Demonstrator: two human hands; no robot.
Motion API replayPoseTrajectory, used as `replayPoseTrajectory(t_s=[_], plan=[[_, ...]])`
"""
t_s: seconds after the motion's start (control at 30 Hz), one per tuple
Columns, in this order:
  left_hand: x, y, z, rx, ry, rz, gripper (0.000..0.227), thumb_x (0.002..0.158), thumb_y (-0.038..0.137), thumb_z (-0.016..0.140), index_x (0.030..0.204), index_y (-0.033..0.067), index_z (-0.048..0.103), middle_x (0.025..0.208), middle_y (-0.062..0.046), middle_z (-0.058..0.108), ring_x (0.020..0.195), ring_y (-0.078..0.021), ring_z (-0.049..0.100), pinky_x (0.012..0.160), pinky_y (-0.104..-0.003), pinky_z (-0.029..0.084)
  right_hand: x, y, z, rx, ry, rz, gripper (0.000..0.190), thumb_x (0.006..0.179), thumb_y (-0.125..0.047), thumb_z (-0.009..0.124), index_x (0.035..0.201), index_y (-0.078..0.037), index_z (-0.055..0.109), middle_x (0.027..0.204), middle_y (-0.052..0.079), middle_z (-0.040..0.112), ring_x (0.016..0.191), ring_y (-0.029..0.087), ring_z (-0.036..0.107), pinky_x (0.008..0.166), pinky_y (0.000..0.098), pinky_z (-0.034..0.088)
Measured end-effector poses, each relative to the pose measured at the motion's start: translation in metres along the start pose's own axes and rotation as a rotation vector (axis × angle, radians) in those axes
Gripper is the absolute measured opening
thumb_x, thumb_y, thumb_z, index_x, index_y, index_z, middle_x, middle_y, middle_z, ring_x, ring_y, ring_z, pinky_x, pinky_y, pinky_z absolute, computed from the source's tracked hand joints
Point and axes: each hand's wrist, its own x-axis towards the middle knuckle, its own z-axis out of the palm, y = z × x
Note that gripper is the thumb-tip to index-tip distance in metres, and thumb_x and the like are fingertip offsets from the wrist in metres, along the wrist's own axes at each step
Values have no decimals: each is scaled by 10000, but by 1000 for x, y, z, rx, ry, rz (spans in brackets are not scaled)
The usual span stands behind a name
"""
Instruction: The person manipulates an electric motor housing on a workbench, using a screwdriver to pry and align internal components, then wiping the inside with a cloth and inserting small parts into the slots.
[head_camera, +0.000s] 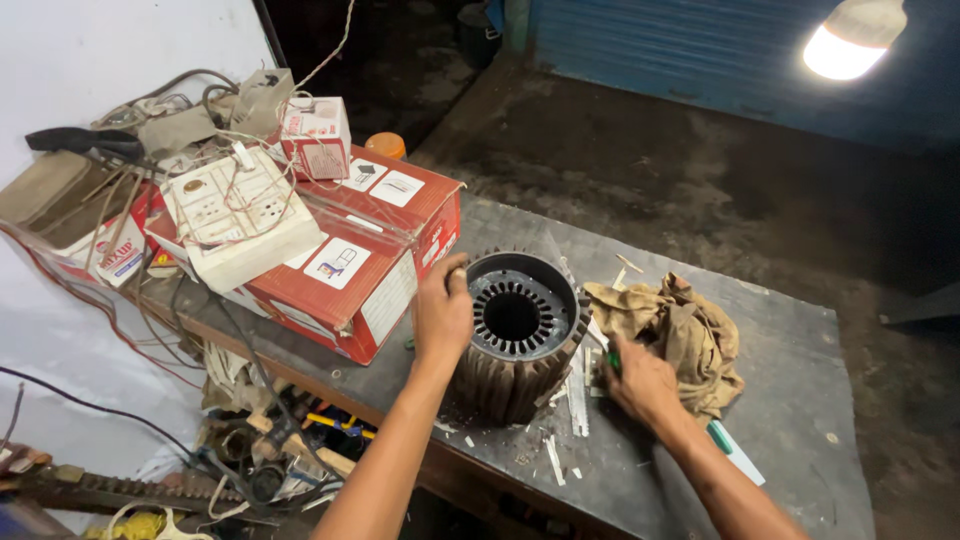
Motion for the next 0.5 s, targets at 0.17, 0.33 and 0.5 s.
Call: replayPoseTrajectory(t_s=[0.17, 0.33, 0.5], plan=[[-25, 0, -10, -218, 20, 37, 432, 989, 203, 517, 1347, -29, 585, 1324, -207, 664, 1233, -320, 634, 1063, -404, 459, 9, -2, -7, -28, -88, -21, 415, 872, -383, 669, 1174, -108, 595, 1027, 174, 705, 939, 371, 692, 785, 491, 559], [-64, -5, -29, -316, -27, 134, 608, 993, 289, 524, 1460, -92, 453, 1464, -275, 546, 1394, -353, 515, 1180, -414, 354, 28, -18, -33, 27, 20, 46, 477, 864, -302, 683, 1292, -113, 592, 1260, 179, 641, 1121, 365, 638, 891, 461, 541], [-78, -14, -44, -328, -204, 261, 1033, 892, 459, 676, 1590, -127, 189, 1641, -337, 315, 1562, -407, 303, 1269, -435, 207, 46, -52, -61, 1132, -65, 22, 790, 949, -660, 480, 1486, -82, 527, 1440, 135, 610, 1285, 249, 587, 1038, 373, 474]])
